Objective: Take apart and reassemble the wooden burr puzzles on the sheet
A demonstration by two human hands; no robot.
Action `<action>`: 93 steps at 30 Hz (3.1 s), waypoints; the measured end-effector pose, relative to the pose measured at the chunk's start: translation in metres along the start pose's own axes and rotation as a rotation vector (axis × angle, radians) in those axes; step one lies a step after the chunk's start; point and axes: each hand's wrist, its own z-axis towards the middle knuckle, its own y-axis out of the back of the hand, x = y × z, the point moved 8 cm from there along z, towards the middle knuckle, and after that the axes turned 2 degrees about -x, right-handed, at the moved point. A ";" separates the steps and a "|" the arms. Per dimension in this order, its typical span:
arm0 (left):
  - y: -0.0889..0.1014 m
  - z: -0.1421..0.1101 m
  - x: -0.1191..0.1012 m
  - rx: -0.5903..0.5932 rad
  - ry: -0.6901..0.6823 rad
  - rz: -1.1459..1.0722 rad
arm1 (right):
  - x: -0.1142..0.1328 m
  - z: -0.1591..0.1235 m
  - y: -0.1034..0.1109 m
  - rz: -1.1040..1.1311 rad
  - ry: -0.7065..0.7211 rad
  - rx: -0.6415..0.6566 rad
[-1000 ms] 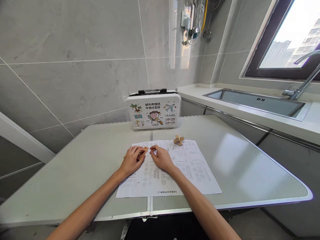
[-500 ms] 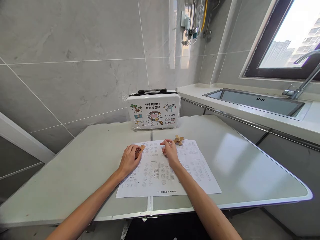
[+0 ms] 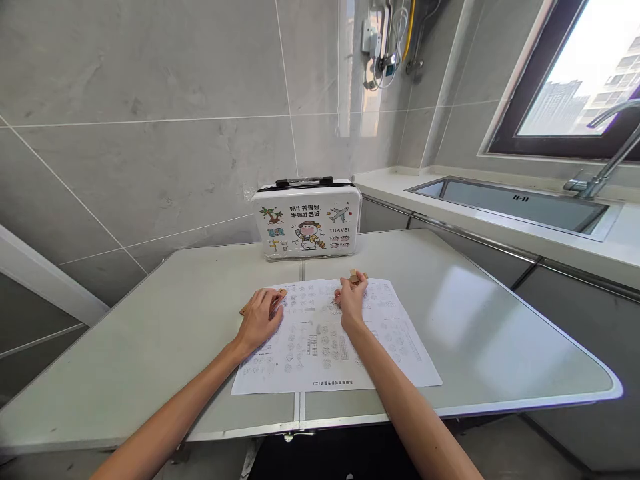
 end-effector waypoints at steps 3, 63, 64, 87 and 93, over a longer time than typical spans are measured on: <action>0.000 0.000 -0.001 0.001 -0.002 -0.016 | 0.001 0.002 0.001 0.018 -0.015 0.000; -0.013 -0.004 -0.012 0.243 0.075 -0.482 | 0.002 -0.082 -0.075 -0.264 -0.045 0.974; -0.013 -0.004 -0.012 0.251 0.067 -0.495 | 0.002 -0.083 -0.076 -0.263 -0.047 0.986; -0.013 -0.002 0.001 0.184 0.167 -0.570 | -0.014 -0.071 -0.072 -0.427 -0.054 0.985; -0.011 -0.001 0.000 0.173 0.175 -0.586 | -0.014 -0.075 -0.072 -0.451 -0.074 1.043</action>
